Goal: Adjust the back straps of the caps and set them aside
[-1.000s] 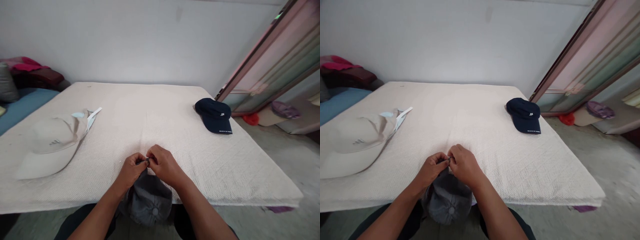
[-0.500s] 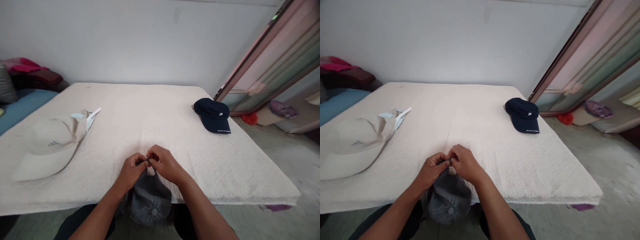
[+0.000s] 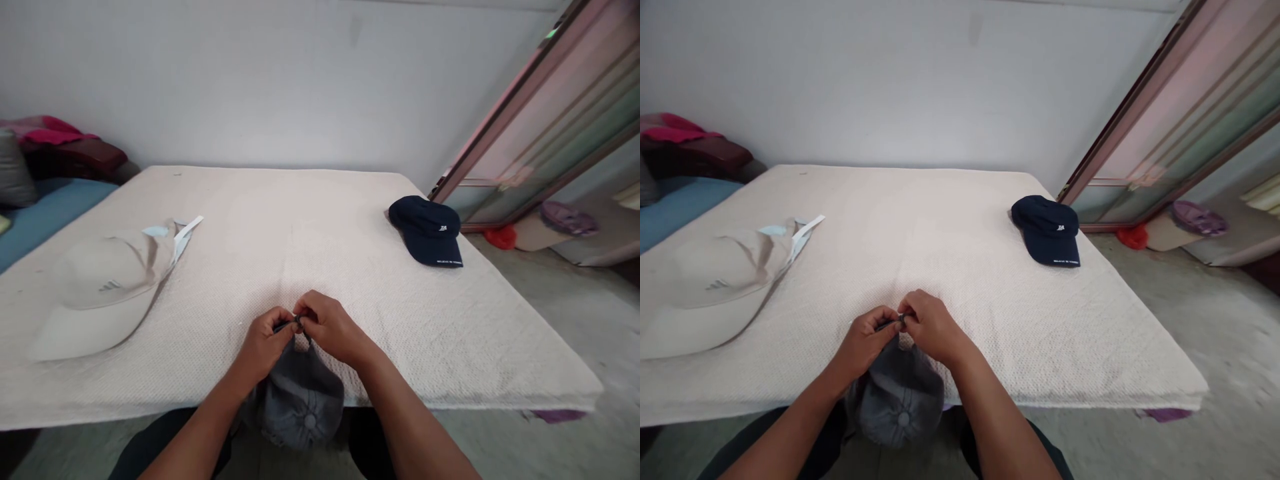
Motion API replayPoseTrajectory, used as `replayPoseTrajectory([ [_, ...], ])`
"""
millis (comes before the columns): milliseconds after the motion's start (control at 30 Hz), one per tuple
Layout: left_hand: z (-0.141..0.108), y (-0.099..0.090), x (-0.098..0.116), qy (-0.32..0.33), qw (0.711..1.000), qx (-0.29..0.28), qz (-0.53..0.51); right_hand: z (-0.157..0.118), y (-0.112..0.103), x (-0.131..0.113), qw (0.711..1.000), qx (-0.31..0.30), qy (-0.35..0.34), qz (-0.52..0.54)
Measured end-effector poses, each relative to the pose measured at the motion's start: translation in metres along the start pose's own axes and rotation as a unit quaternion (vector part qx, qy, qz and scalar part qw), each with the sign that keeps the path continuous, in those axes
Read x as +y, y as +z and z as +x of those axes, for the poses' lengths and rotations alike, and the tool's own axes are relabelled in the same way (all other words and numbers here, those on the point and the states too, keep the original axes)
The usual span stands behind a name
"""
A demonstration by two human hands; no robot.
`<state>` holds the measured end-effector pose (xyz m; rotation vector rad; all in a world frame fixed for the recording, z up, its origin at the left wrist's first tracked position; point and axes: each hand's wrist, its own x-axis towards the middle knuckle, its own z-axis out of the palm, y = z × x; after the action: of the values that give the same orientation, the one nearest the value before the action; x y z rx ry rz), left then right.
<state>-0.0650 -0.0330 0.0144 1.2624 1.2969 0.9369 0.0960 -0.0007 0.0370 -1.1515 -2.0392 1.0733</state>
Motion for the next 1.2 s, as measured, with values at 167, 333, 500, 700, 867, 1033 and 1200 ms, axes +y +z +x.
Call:
replayPoseTrajectory([
  [167,-0.002,-0.001,0.002,0.018,1.0,-0.013,0.014,-0.002,-0.002,0.007,0.997,-0.024,0.02,0.074],
  [333,-0.002,-0.002,0.001,0.041,0.999,-0.029,0.021,0.0,0.0,0.015,0.983,-0.068,0.054,0.16],
  [500,0.001,-0.005,-0.001,0.044,0.998,-0.034,0.03,0.003,0.003,0.017,0.983,-0.064,0.058,0.164],
  [700,0.001,-0.004,-0.003,0.047,0.998,-0.004,0.031,0.002,0.005,0.015,0.989,-0.045,0.05,0.133],
  [867,-0.001,-0.002,-0.003,0.08,0.996,0.018,0.04,0.002,0.01,0.019,0.987,-0.031,0.054,0.149],
  [1033,-0.003,-0.001,-0.005,0.118,0.989,0.045,0.082,0.002,0.013,0.019,0.984,-0.01,0.053,0.169],
  [1200,-0.001,-0.002,-0.006,0.176,0.977,0.055,0.108,0.002,0.014,0.017,0.98,0.004,0.051,0.19],
])
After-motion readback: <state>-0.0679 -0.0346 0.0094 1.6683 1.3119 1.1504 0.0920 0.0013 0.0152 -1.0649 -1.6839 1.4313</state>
